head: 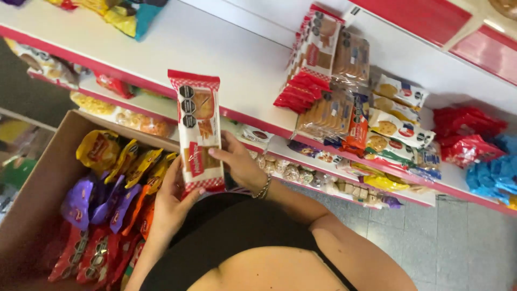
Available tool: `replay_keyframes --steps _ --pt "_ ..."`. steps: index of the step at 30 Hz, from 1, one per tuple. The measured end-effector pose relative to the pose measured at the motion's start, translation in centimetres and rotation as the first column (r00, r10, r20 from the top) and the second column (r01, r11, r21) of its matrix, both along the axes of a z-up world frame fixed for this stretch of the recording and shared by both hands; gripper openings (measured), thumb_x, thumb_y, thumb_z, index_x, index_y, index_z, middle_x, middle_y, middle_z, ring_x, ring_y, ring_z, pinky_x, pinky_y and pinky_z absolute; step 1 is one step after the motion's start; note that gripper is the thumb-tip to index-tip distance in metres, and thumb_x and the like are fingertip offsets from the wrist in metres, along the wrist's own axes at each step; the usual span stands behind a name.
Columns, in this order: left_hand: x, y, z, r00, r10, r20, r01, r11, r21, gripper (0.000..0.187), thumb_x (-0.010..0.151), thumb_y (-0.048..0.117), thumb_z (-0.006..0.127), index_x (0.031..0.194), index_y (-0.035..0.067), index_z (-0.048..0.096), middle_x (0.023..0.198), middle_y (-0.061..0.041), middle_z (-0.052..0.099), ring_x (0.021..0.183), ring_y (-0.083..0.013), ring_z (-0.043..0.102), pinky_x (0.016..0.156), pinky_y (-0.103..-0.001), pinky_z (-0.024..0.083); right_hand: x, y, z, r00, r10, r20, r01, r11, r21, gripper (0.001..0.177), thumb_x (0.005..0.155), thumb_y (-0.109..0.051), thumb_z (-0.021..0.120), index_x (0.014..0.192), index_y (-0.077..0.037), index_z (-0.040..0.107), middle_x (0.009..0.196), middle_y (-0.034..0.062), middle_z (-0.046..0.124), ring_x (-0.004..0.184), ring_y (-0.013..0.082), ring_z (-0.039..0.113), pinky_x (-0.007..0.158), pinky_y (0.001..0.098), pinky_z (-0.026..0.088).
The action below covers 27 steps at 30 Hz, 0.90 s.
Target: Cleaning a grocery store shelf with a cloth and stocking it with snack bags from a cardboard box.
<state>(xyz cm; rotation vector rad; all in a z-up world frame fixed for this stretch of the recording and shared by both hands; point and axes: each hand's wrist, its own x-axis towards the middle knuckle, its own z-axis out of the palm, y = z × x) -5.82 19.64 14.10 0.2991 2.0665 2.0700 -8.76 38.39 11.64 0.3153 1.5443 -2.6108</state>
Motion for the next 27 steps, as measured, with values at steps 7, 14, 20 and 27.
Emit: replay_keyframes --steps 7,14,20,27 --pt "-0.2 -1.2 2.9 0.982 -0.189 0.028 0.191 0.974 -0.124 0.049 0.089 0.011 0.071 0.137 0.008 0.063 0.126 -0.011 0.074 0.108 -0.0182 0.074 0.099 -0.029 0.059 -5.2 15.7 13.8 0.896 -0.441 0.049 0.347 0.765 0.543 0.057 0.096 -0.024 0.059 0.151 -0.018 0.046 0.126 0.0048 0.069 0.080 0.0129 0.069 0.059 0.0212 0.055" --pt "0.8 -2.7 1.8 0.980 -0.050 0.192 0.089 0.976 -0.199 0.034 0.093 0.013 0.065 0.126 0.006 0.071 0.118 -0.012 0.080 0.107 -0.0199 0.077 0.091 -0.031 0.063 -10.5 26.5 14.5 0.830 -0.557 -0.016 0.247 0.342 0.907 0.028 0.091 -0.040 0.050 0.099 -0.022 0.070 0.090 -0.0036 0.068 0.084 0.0114 0.064 0.072 0.0314 0.044" --pt "2.2 -4.0 1.7 0.950 0.149 0.274 -0.078 0.964 -0.255 0.032 0.094 0.011 0.063 0.124 0.006 0.073 0.120 -0.010 0.078 0.112 -0.0179 0.072 0.099 -0.030 0.053 -12.8 28.4 12.4 0.805 -0.593 0.001 0.268 0.365 0.892 0.025 0.096 -0.022 0.047 0.072 -0.022 0.044 0.068 -0.0048 0.038 0.064 0.0128 0.037 0.067 0.0352 0.029" --pt "3.6 -4.5 3.9 0.866 0.310 0.392 -0.211 0.938 -0.275 0.029 0.097 0.009 0.060 0.122 0.005 0.073 0.121 -0.010 0.077 0.115 -0.0175 0.069 0.102 -0.030 0.051 -15.7 32.3 9.8 0.839 -0.541 -0.053 0.193 0.205 0.959 0.029 0.096 -0.020 0.046 0.088 -0.008 0.071 0.117 0.0109 0.062 0.099 0.0250 0.061 0.088 0.0432 0.046"
